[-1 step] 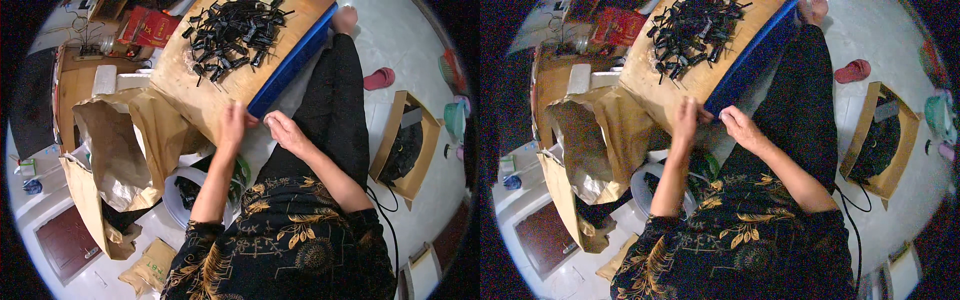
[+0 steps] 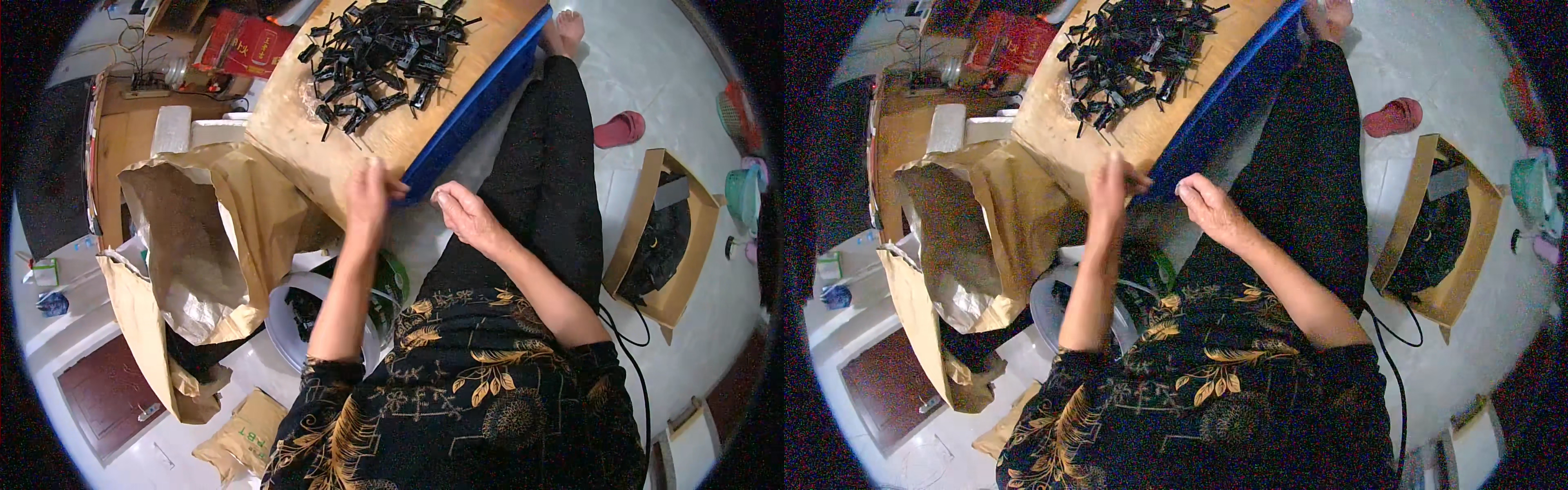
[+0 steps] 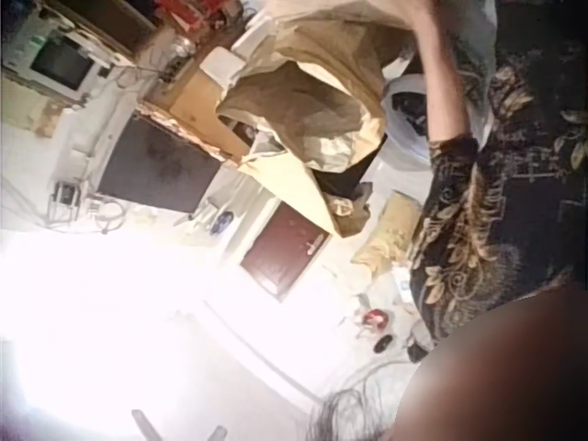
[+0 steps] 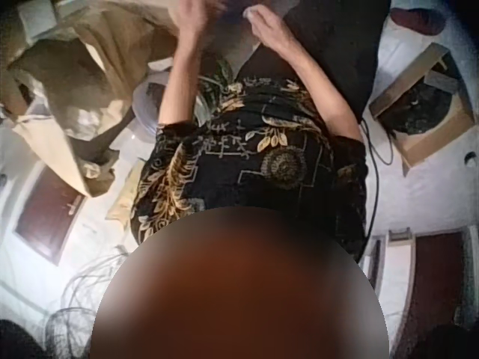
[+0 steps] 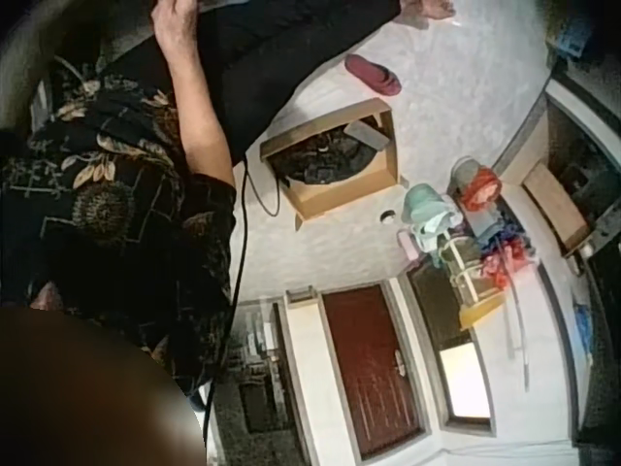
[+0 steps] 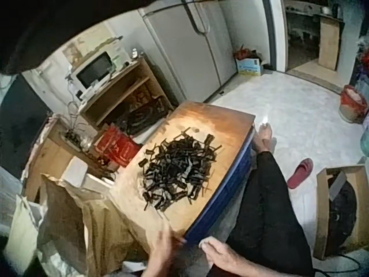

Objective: Sorting and inspecting small black plastic components from a pile into bags.

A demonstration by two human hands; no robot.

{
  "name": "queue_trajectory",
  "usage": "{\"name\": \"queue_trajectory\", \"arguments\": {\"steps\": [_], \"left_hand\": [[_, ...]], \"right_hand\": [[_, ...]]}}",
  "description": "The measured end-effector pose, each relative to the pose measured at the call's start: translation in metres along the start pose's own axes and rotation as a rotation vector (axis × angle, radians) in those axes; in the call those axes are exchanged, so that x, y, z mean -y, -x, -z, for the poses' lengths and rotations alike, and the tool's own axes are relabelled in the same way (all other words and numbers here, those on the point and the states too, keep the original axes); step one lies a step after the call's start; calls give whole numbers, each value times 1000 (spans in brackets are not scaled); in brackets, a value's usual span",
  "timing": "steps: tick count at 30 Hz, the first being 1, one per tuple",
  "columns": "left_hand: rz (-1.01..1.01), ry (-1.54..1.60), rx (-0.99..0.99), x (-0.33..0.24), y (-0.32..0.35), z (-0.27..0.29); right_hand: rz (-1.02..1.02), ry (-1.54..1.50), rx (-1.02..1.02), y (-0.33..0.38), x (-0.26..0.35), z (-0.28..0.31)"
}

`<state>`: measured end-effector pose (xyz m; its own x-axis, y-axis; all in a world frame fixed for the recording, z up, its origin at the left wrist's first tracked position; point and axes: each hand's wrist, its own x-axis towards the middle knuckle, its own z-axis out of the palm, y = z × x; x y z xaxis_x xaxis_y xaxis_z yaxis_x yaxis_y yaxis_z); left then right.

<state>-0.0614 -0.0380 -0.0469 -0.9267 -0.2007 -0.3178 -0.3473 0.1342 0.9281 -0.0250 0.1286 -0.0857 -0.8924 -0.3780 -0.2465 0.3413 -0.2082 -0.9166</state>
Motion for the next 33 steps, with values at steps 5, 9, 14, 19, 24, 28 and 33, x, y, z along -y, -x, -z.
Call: {"name": "queue_trajectory", "arguments": {"steps": [5,9,14,19,24,28,33], "left_hand": [[-306,-392,-193,-17,-52,45],[-889,-950,-220,-19,-80,43],[-486,-1162,-69,-21,-87,36],[-545,-728,-169,-14,-79,60],[-221,-227,115,-25,-9,18],[-296,-191,180,-11,35,-12],[-252,-25,259,-10,46,-28]], "right_hand": [[-129,-35,14,4,7,4],[-98,-9,13,8,2,3],[-141,36,12,16,4,5],[-59,41,9,17,3,2],[187,72,-23,8,6,-3],[253,138,-69,15,30,-14],[353,337,-161,31,47,-7]]}}
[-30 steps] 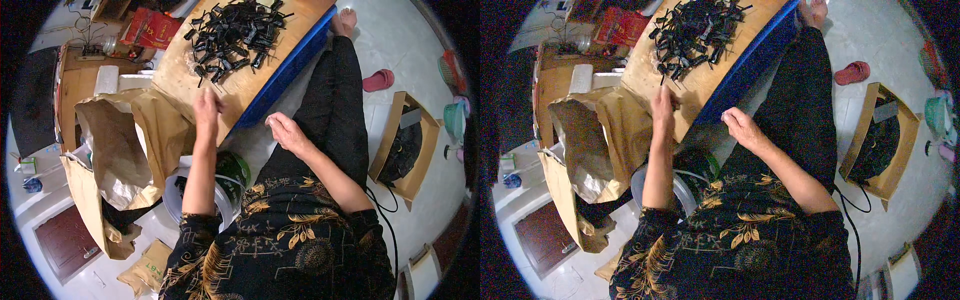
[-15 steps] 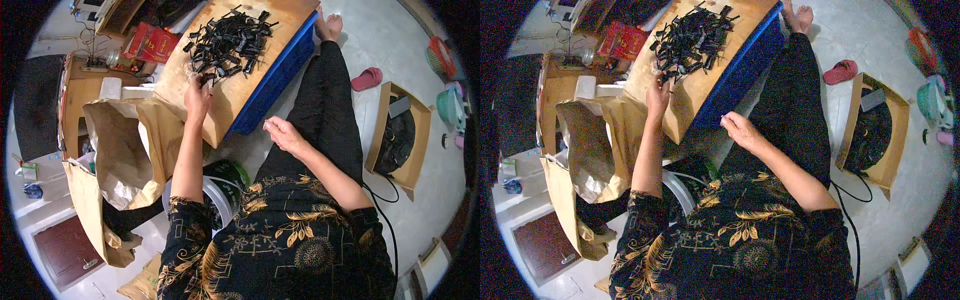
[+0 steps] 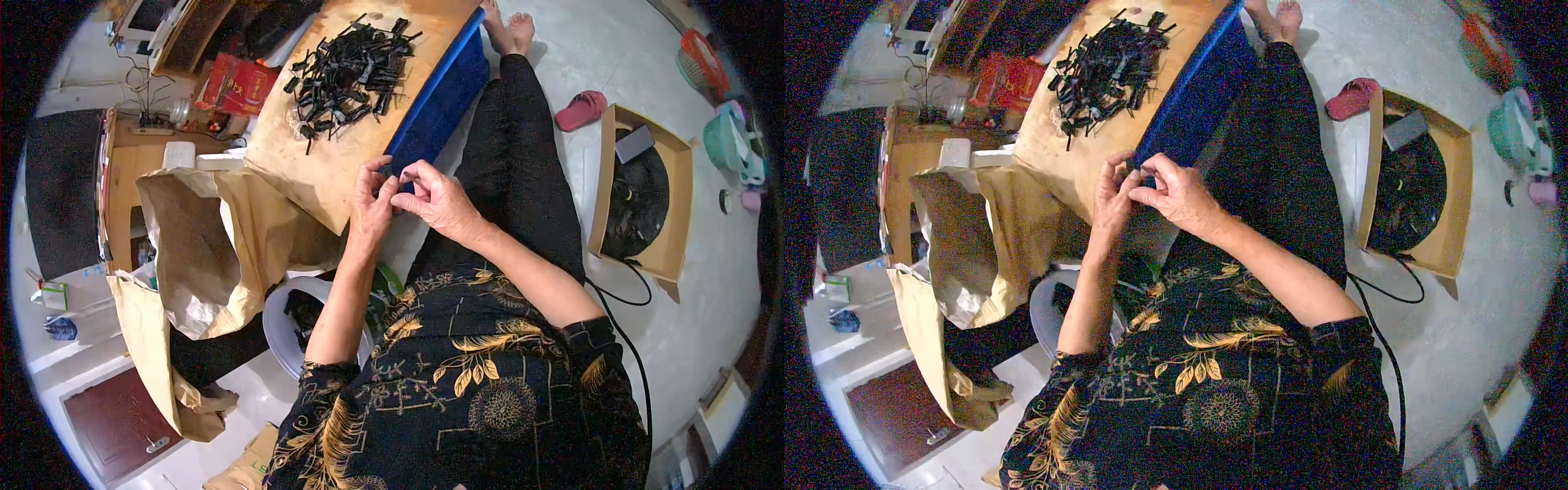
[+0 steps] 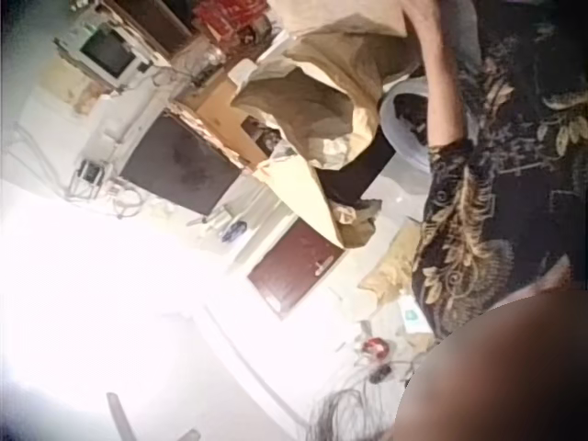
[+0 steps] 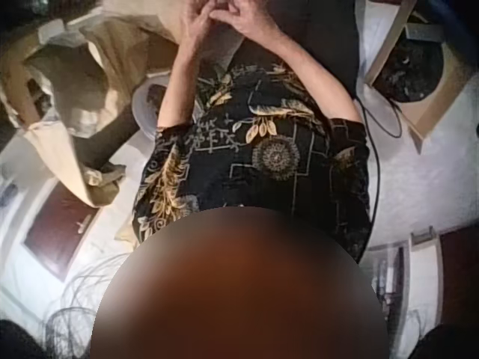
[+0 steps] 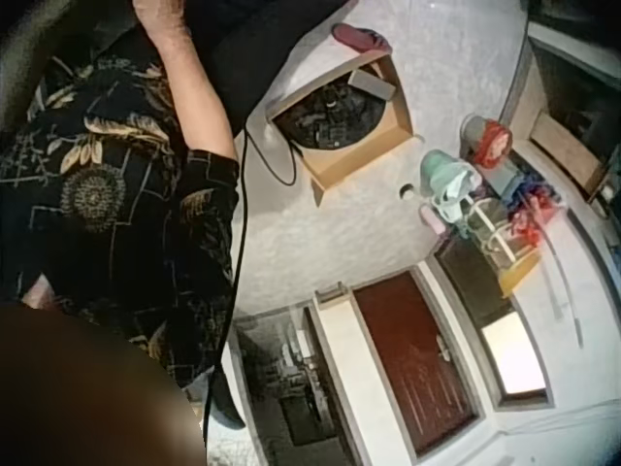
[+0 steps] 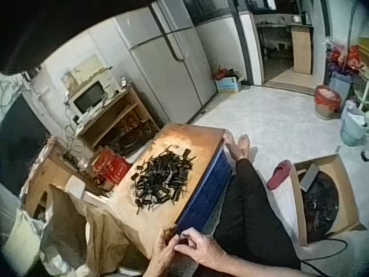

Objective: Sorting and inspecting small black plastic components from a pile into bags.

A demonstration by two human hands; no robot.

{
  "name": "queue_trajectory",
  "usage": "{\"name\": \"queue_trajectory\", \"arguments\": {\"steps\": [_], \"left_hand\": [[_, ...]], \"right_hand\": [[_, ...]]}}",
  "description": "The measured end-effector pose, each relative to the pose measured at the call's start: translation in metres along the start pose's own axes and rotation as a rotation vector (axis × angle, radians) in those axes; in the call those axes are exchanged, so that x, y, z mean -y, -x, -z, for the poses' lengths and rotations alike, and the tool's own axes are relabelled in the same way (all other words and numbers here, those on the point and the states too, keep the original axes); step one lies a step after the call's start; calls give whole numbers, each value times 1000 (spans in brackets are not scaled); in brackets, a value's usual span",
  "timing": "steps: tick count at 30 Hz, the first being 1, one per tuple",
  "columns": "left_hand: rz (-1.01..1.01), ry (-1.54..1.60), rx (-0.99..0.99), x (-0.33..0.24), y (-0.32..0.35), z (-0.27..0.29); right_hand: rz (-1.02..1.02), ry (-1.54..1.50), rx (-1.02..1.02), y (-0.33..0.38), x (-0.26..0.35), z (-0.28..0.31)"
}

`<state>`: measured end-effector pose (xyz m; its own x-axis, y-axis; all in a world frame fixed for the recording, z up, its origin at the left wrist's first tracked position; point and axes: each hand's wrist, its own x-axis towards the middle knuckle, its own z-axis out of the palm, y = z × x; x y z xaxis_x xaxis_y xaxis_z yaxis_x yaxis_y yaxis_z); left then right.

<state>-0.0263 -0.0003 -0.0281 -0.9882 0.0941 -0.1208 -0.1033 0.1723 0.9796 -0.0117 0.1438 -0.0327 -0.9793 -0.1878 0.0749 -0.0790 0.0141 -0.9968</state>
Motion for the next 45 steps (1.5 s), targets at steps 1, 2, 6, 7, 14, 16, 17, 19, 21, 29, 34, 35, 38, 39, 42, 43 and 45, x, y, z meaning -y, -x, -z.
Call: {"name": "queue_trajectory", "arguments": {"steps": [1,2,6,7,14,16,17,19,21,29,34,35,38,39,42,43,45], "left_hand": [[-2,-5,8,-3,1,-3],[15,10,40,-6,4,-5],[186,73,101,-32,13,-15],[187,69,101,-32,15,-16],[-6,-82,149,-24,17,-22],[23,-95,105,-26,17,-24],[28,-91,105,-24,16,-23],[32,-23,72,-24,14,-21],[66,-5,38,-23,13,-19],[63,-41,5,-9,12,-13],[64,-48,11,-4,13,-10],[23,-55,-10,-3,13,-11],[-115,-195,-58,-4,13,-15],[-111,-196,-62,-2,12,-13],[-334,-402,-71,3,8,-10],[-333,-443,-57,3,7,-10],[-336,-489,-43,4,7,-10]], "right_hand": [[10,66,-23,1,3,3],[11,62,-31,2,2,5],[-27,-205,-121,-7,-12,10],[15,-337,-155,-9,-16,9],[-71,-429,-75,-7,-25,9],[-134,-435,-41,-6,-23,12],[-192,-443,-6,-5,-21,14],[-268,-483,6,-2,-11,18],[-343,-522,19,-1,-10,15],[-353,-394,122,-3,-14,3],[-356,-360,124,-4,-19,-2],[-350,-348,120,-4,-20,-3],[-297,-331,87,-5,-27,-9],[-299,-333,91,-5,-29,-11],[-194,-304,56,-6,-36,-14],[-182,-243,39,-6,-40,-14],[-164,-185,21,-6,-43,-13]]}}
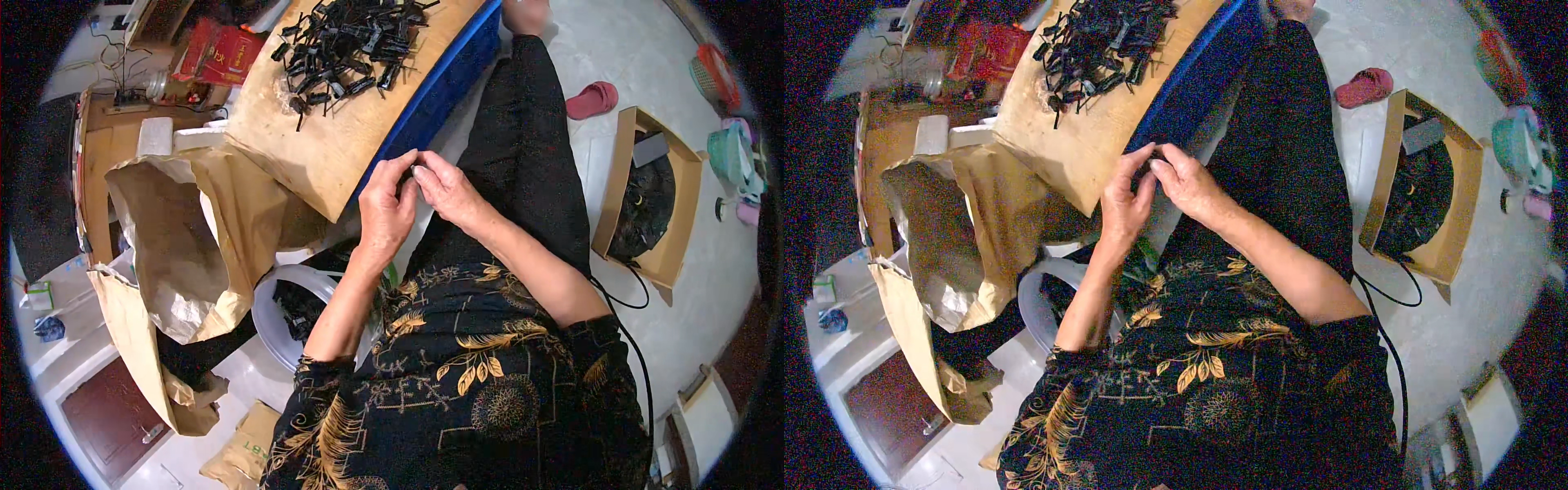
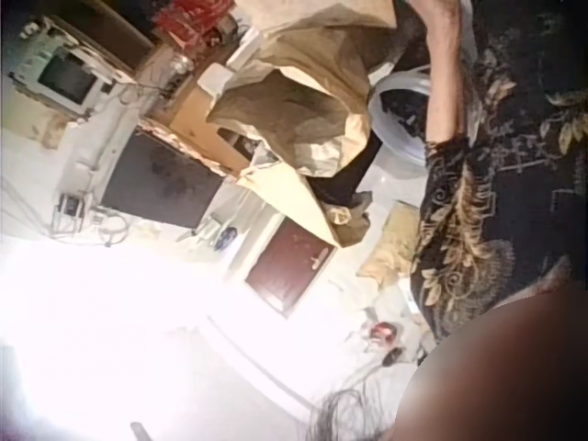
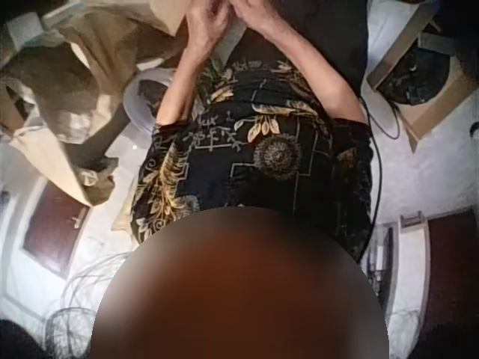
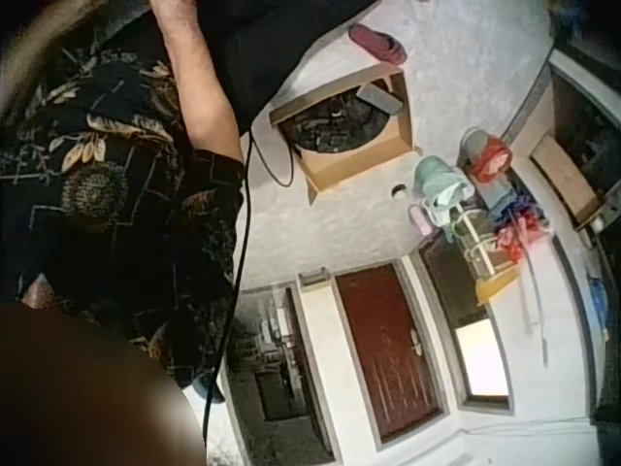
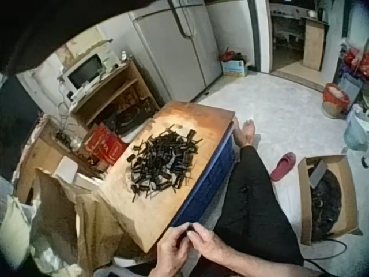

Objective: Sorting and inspecting small black plastic components from a pile into bags.

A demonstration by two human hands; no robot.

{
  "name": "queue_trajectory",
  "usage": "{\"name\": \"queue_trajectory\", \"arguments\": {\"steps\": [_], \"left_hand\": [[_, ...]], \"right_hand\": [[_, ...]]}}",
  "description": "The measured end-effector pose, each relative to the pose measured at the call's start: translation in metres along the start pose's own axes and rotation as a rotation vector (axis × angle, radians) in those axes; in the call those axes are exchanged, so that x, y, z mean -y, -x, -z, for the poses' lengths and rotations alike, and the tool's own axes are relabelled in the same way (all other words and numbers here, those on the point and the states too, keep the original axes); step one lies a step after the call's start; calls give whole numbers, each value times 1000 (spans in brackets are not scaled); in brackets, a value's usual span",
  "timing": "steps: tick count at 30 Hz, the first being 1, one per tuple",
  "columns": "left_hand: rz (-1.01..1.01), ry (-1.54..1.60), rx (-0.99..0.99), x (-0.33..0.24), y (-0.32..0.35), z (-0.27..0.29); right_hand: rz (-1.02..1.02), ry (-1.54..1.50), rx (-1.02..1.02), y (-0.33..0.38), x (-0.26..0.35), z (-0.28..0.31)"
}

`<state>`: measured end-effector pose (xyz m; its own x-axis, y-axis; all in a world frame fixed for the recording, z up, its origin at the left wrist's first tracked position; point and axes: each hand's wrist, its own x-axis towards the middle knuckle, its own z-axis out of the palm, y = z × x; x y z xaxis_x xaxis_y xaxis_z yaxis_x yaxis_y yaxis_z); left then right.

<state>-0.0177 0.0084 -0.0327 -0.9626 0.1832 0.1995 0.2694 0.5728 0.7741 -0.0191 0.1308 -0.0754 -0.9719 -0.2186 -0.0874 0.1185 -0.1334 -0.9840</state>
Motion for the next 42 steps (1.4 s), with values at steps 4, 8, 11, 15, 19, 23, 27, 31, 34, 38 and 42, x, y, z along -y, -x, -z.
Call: {"name": "queue_trajectory", "arguments": {"steps": [4,8,11,15,19,23,27,31,34,38,42], "left_hand": [[96,49,-24,-8,1,4],[484,787,-30,-31,-12,17],[512,907,-39,-30,-17,23],[549,991,-1,-35,-16,25],[563,955,121,-45,-14,23],[548,825,214,-56,-13,18],[521,672,304,-60,-12,19],[404,506,384,-60,-13,21],[239,284,366,-53,-9,18],[214,294,330,-37,-2,20],[393,346,333,-41,-2,26]], "right_hand": [[-192,-156,110,1,21,5],[-120,-167,87,4,22,16],[-8,-287,107,7,34,20],[-56,-438,192,11,49,29],[-82,-562,173,14,46,36],[-100,-609,211,13,44,43],[-100,-581,240,13,43,43],[-89,-541,212,14,41,42],[-18,-395,163,13,40,33],[-16,-225,155,14,36,26],[-22,-87,194,17,31,17]]}}
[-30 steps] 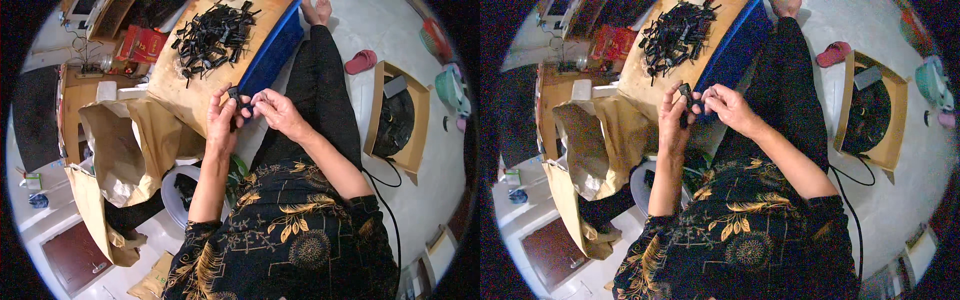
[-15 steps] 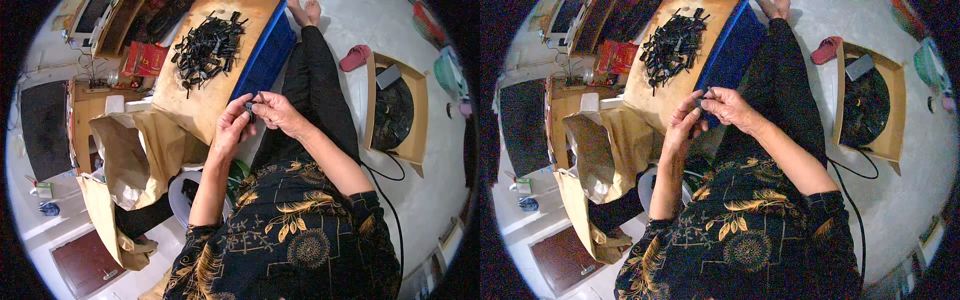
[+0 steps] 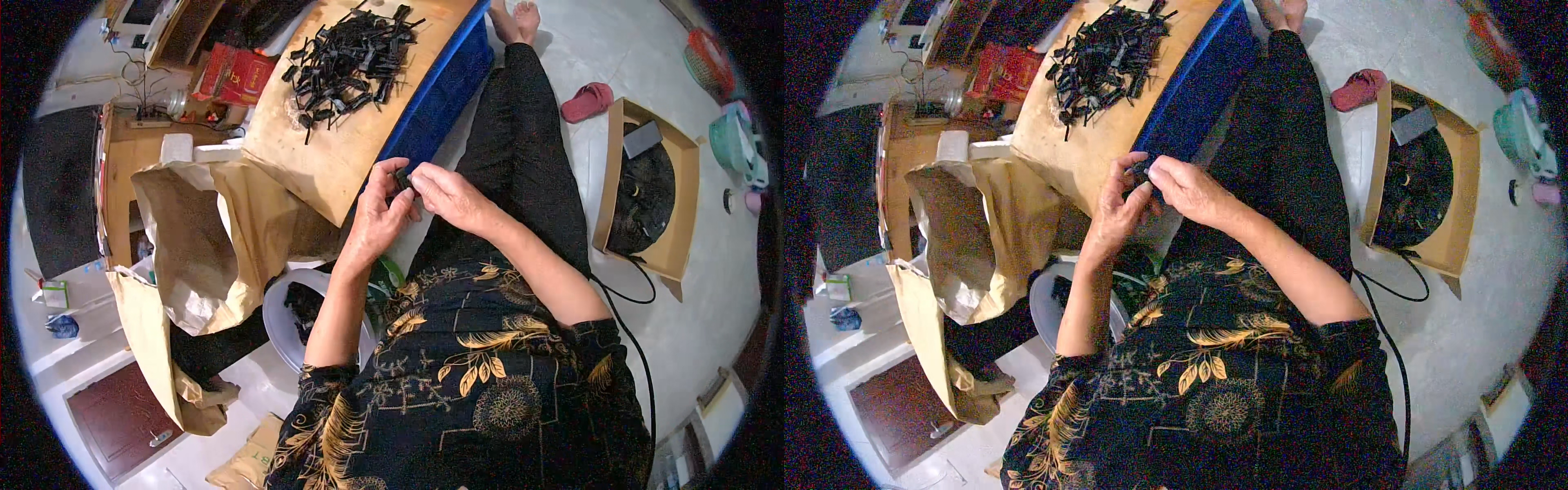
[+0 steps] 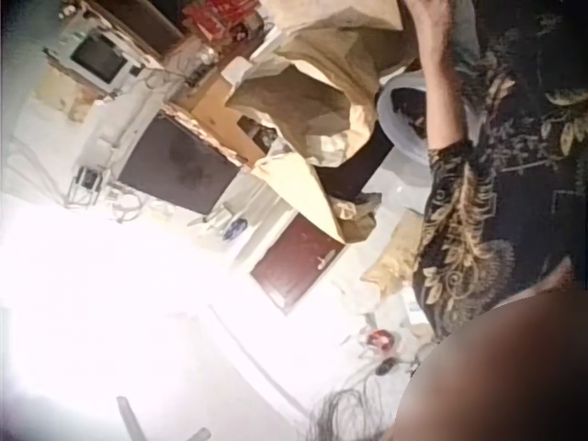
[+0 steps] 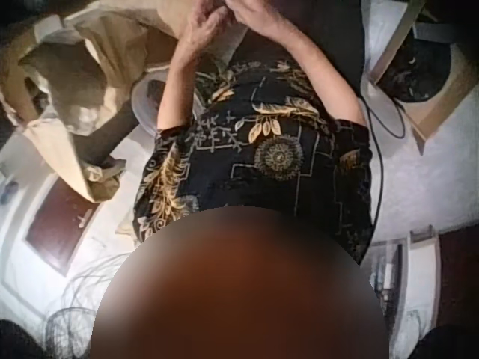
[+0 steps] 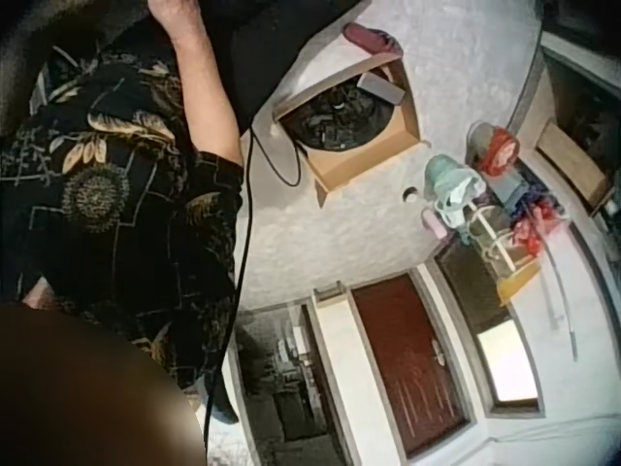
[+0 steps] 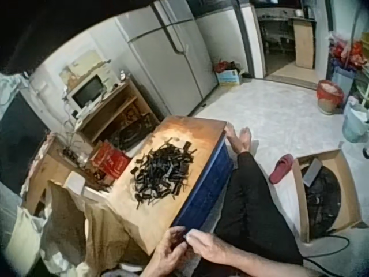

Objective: Sorting and inspecting small black plastic components from a pile into bags.

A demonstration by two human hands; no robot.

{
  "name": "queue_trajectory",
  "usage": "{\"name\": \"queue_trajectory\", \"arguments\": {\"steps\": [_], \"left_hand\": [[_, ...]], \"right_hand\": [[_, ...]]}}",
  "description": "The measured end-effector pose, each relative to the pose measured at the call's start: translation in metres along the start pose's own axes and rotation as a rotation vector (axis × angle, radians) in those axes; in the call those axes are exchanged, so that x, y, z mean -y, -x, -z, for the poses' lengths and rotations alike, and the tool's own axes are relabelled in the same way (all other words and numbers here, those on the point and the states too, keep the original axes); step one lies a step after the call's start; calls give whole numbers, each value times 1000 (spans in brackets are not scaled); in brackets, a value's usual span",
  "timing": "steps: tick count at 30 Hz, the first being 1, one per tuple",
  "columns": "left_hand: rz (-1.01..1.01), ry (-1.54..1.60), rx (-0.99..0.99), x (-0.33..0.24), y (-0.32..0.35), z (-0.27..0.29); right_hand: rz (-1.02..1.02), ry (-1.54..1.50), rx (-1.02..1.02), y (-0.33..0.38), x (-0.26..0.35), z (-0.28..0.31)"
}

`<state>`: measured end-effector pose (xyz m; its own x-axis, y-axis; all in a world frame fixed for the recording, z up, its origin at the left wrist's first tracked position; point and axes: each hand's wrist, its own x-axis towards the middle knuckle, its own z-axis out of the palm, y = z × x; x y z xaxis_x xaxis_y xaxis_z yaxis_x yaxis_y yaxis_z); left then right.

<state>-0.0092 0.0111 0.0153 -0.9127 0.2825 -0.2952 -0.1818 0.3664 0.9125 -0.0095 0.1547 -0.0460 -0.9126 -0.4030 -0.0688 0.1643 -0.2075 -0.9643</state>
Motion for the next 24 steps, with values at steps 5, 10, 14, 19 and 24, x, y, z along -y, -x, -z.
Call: {"name": "queue_trajectory", "arguments": {"steps": [5,10,14,19,24], "left_hand": [[18,17,-24,8,2,4],[-57,13,-84,25,1,2],[-206,-285,-311,40,9,11],[-171,-247,-422,50,36,23],[145,-539,-772,87,139,74]], "right_hand": [[59,250,-30,-1,-1,-5],[107,336,-63,-6,-7,-14],[-8,360,-1,-18,-11,-35],[-126,154,209,-23,-26,-43],[-232,112,304,-16,-25,-47]]}}
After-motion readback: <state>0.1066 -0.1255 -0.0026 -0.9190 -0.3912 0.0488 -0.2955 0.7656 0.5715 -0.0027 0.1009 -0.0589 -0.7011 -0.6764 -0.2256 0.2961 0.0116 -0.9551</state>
